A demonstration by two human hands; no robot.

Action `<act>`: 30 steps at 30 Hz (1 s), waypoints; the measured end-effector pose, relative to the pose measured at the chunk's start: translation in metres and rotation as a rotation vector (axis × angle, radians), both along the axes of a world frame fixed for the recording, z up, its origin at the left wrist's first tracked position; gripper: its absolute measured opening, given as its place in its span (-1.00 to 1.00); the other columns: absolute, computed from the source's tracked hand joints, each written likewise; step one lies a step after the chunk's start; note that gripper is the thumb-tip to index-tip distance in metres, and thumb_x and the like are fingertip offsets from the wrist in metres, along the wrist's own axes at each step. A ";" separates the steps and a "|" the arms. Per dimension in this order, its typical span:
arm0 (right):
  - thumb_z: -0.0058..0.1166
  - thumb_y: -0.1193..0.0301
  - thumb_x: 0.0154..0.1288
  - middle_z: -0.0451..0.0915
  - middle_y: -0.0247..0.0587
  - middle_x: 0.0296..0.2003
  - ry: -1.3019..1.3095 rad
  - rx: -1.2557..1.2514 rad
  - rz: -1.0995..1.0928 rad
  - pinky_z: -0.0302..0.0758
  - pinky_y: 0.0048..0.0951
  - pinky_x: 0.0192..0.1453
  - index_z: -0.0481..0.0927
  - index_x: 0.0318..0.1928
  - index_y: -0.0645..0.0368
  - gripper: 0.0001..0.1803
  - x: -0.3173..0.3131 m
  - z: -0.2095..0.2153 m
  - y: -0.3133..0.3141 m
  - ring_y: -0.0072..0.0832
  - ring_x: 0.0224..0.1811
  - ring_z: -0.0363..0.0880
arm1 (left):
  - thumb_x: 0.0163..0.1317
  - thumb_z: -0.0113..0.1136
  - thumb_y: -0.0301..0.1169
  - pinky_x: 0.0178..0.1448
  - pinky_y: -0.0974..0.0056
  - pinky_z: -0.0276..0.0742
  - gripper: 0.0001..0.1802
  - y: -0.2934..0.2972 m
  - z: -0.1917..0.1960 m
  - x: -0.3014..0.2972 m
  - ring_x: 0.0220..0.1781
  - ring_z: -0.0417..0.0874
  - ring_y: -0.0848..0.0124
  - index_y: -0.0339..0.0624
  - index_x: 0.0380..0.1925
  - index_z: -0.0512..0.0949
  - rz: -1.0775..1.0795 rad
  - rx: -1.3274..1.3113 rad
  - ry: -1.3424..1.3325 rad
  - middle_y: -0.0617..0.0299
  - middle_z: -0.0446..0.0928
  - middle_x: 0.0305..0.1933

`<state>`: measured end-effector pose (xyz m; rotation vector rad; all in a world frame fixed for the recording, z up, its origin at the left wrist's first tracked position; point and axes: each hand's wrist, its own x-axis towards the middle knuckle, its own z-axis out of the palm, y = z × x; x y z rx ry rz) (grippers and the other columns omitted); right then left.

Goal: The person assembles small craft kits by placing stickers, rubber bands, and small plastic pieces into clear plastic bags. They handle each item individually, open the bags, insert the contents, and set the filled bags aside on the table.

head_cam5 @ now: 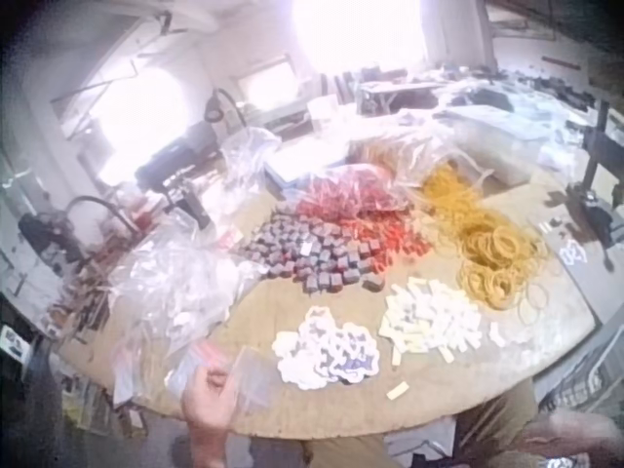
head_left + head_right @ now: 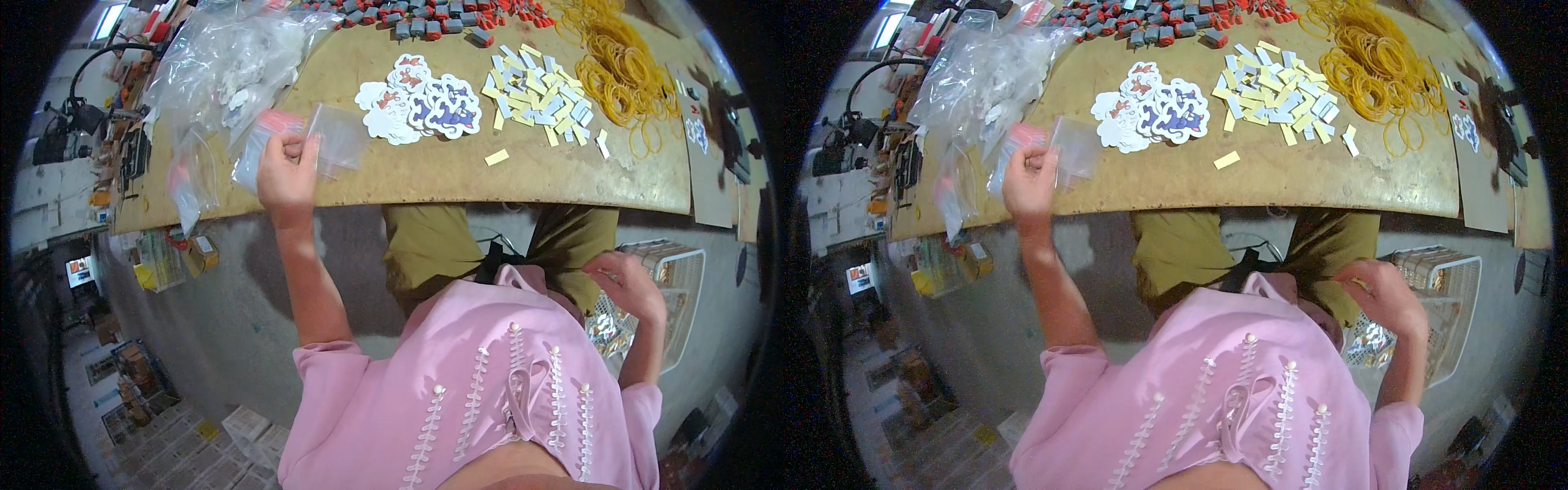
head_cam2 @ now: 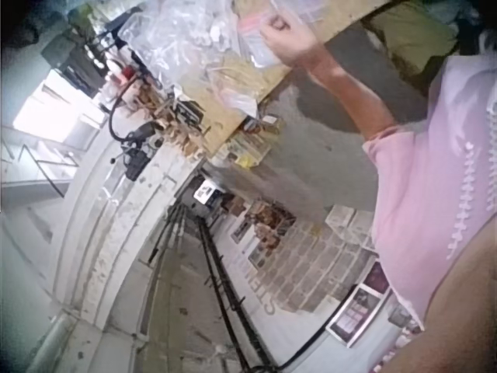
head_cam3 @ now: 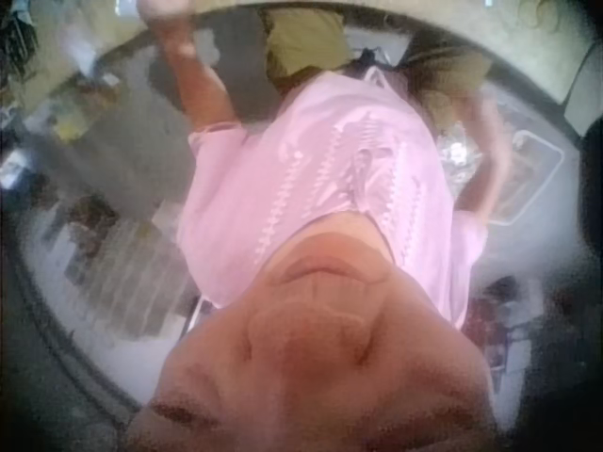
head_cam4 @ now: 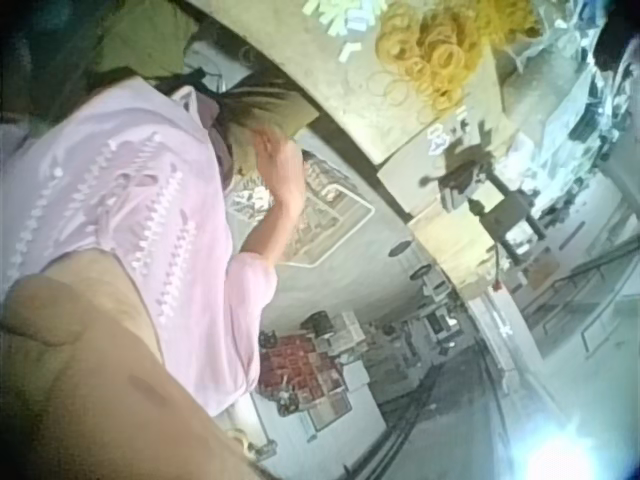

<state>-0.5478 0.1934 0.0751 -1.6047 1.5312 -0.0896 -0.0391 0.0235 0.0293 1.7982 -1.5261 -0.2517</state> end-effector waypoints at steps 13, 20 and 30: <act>0.18 0.44 0.40 0.72 0.05 -0.14 -0.223 -0.149 0.396 0.65 -0.04 0.09 0.70 -0.02 0.25 -0.78 0.080 -0.007 -0.049 0.06 -0.03 0.71 | 0.41 0.39 -0.30 -0.10 0.03 0.56 -0.74 0.000 -0.004 -0.010 -0.26 0.65 0.09 -0.27 -0.20 0.57 0.040 -0.185 -0.258 0.07 0.62 -0.30; 0.18 0.43 0.41 0.73 0.04 -0.12 -0.157 -0.181 0.447 0.66 -0.03 0.09 0.70 -0.02 0.24 -0.79 0.094 -0.013 -0.054 0.07 -0.02 0.72 | 0.42 0.38 -0.28 -0.13 0.05 0.57 -0.74 -0.006 0.007 -0.007 -0.30 0.67 0.16 -0.25 -0.19 0.58 0.024 0.016 -0.232 0.10 0.63 -0.33; 0.18 0.47 0.43 0.72 0.03 -0.15 -0.214 -0.194 0.408 0.65 -0.05 0.06 0.70 -0.02 0.25 -0.81 0.094 -0.016 -0.048 0.06 -0.05 0.71 | 0.48 0.25 -0.54 -0.17 0.34 0.56 -0.84 0.009 0.006 -0.004 -0.29 0.60 0.52 -0.23 -0.03 0.48 -0.041 -0.243 0.462 0.30 0.57 -0.24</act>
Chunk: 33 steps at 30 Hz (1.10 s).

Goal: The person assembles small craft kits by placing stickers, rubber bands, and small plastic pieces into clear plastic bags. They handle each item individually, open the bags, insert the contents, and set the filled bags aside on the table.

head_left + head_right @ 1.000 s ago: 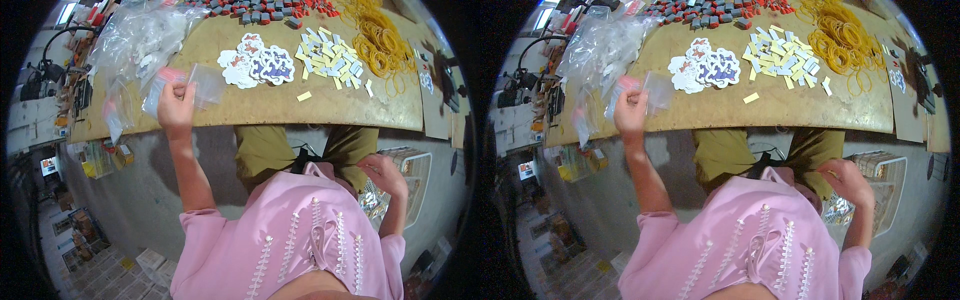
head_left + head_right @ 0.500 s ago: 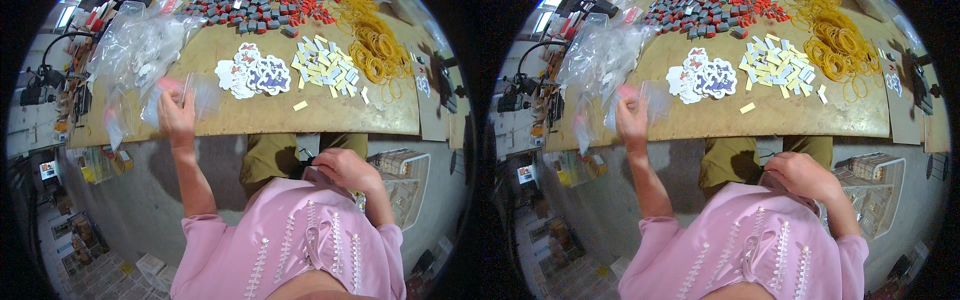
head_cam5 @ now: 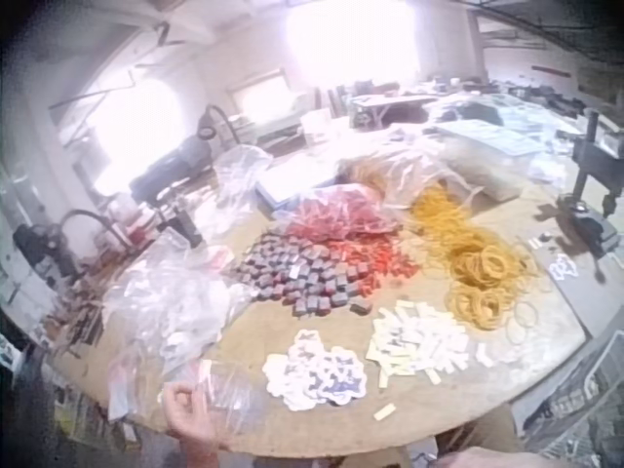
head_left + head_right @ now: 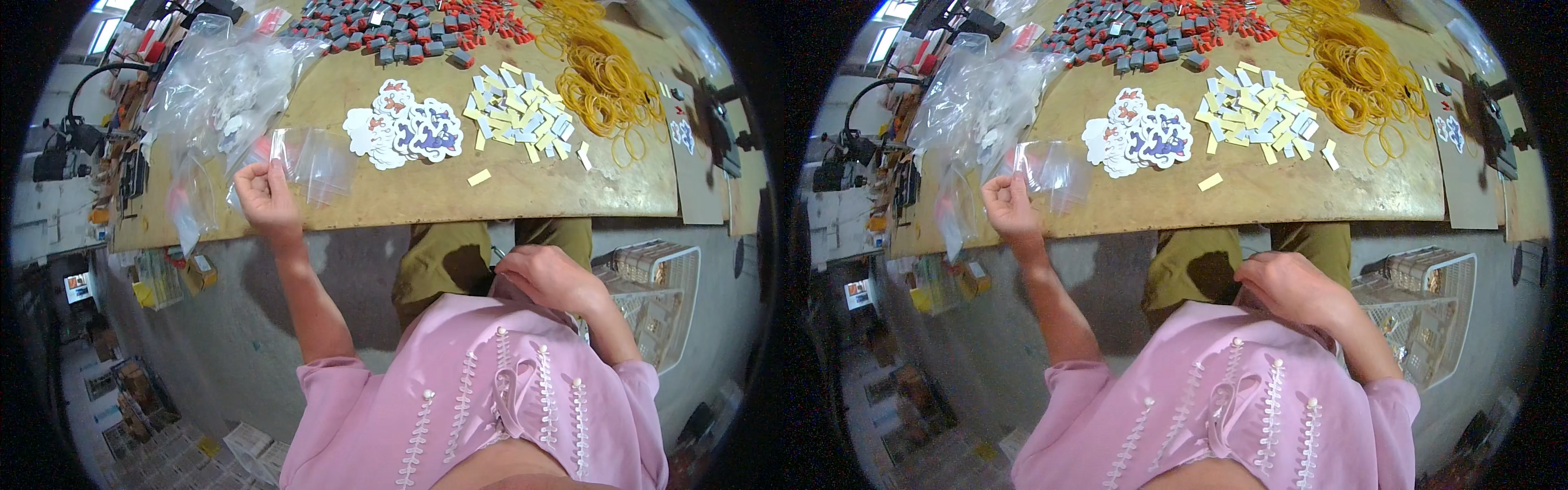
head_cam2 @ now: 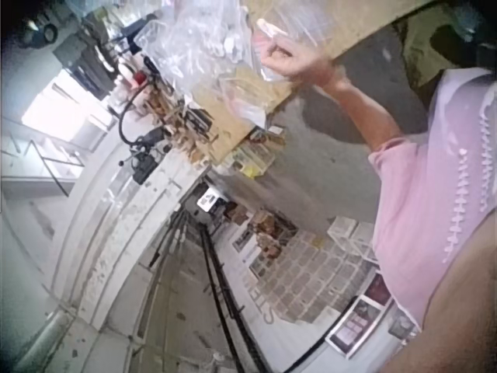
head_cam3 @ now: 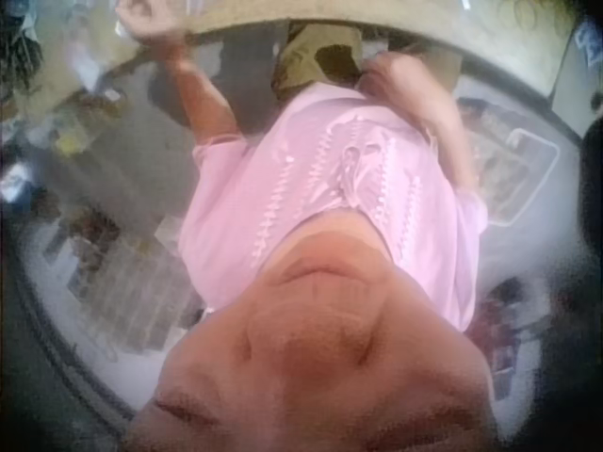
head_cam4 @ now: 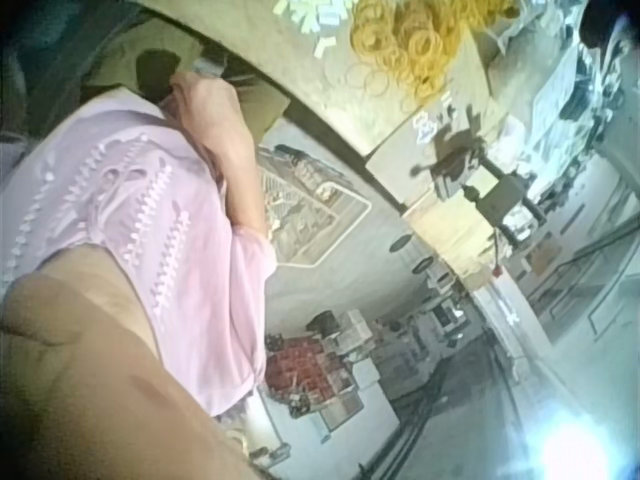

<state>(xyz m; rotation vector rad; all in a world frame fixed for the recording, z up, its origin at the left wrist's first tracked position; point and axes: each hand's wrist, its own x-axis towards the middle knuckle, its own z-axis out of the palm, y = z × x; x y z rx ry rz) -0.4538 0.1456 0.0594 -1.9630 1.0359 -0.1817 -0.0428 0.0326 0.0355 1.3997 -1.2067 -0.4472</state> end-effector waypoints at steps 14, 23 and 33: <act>0.23 0.22 0.61 0.79 -0.29 -0.32 -0.951 0.724 -0.591 0.55 -0.66 -0.41 0.74 -0.09 0.22 -0.71 0.016 0.030 0.002 -0.64 -0.40 0.76 | 0.07 0.47 -0.80 -0.26 0.41 0.45 -0.63 0.104 0.040 -0.184 -0.25 0.58 0.50 -0.15 -0.16 0.79 -0.657 -0.018 -0.010 0.26 0.56 -0.19; 0.15 0.32 0.65 0.81 -0.15 -0.25 -1.061 0.842 -0.730 0.70 -0.59 -0.31 0.70 -0.09 0.25 -0.77 -0.002 0.008 0.017 -0.53 -0.37 0.81 | 0.06 0.48 -0.76 -0.25 0.31 0.58 -0.61 0.114 0.023 -0.210 -0.29 0.61 0.44 -0.17 -0.09 0.80 -0.651 -0.027 -0.164 0.21 0.57 -0.19; 0.13 0.29 0.66 0.81 -0.10 -0.29 -1.075 0.937 -0.752 0.71 -0.55 -0.34 0.74 -0.07 0.29 -0.71 -0.011 -0.004 0.031 -0.49 -0.39 0.81 | 0.02 0.36 -0.85 -0.31 0.37 0.49 -0.50 0.120 0.003 -0.208 -0.33 0.55 0.47 -0.11 -0.08 0.85 -0.704 -0.065 -0.152 0.27 0.50 -0.18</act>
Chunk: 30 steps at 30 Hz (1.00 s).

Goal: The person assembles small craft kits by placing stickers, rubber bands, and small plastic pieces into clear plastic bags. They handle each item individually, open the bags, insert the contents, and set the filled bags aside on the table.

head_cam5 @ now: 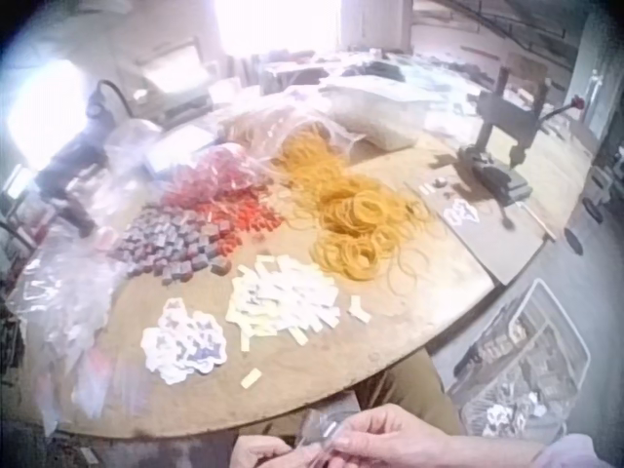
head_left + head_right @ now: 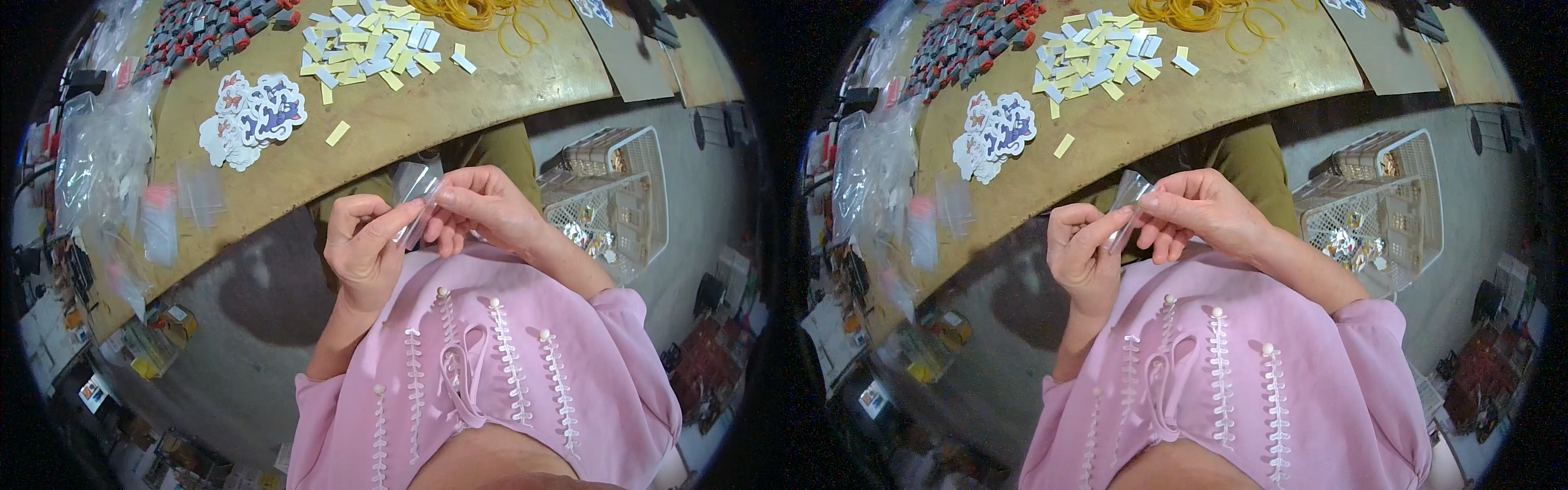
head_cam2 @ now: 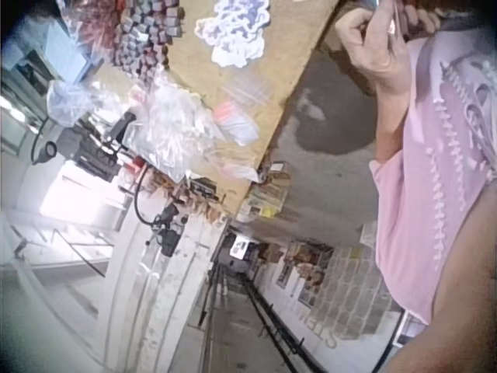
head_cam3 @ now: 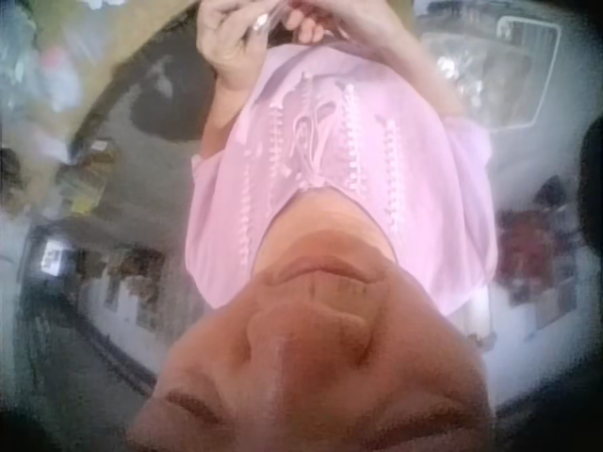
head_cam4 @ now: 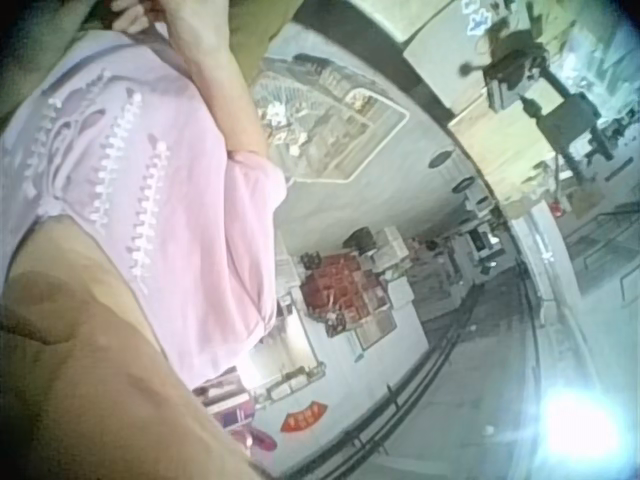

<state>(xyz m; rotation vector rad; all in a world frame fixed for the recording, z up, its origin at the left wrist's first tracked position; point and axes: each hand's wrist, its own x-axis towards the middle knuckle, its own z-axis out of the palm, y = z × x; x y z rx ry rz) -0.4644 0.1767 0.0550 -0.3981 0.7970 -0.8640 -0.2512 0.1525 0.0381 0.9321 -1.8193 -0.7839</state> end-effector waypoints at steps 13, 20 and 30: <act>0.26 0.37 0.58 0.75 -0.33 -0.41 0.270 -0.112 -0.048 0.59 -0.64 -0.42 0.69 -0.20 0.21 -0.82 0.000 -0.013 0.000 -0.67 -0.49 0.70 | 0.19 0.16 -0.81 -0.15 0.29 0.63 -0.53 -0.004 -0.021 -0.002 -0.15 0.73 0.23 -0.19 0.05 0.75 -0.062 0.178 -0.195 0.03 0.67 -0.06; 0.29 0.38 0.56 0.70 -0.38 -0.48 0.372 -0.143 -0.126 0.56 -0.63 -0.46 0.66 -0.28 0.23 -0.78 0.012 -0.023 0.002 -0.71 -0.51 0.66 | 0.21 0.49 -0.55 -0.28 0.34 0.64 -0.84 -0.007 0.003 -0.011 -0.40 0.72 0.46 -0.25 -0.24 0.69 -0.075 0.434 -0.107 0.22 0.69 -0.34; 0.21 0.38 0.55 0.64 -0.39 -0.52 0.473 -0.051 -0.004 0.58 -0.59 -0.48 0.58 -0.35 0.24 -0.73 0.020 -0.022 0.004 -0.67 -0.55 0.65 | 0.22 0.39 -0.59 -0.37 0.21 0.61 -0.86 -0.011 -0.012 -0.007 -0.49 0.72 0.28 -0.15 -0.27 0.64 0.123 0.398 -0.224 0.17 0.65 -0.47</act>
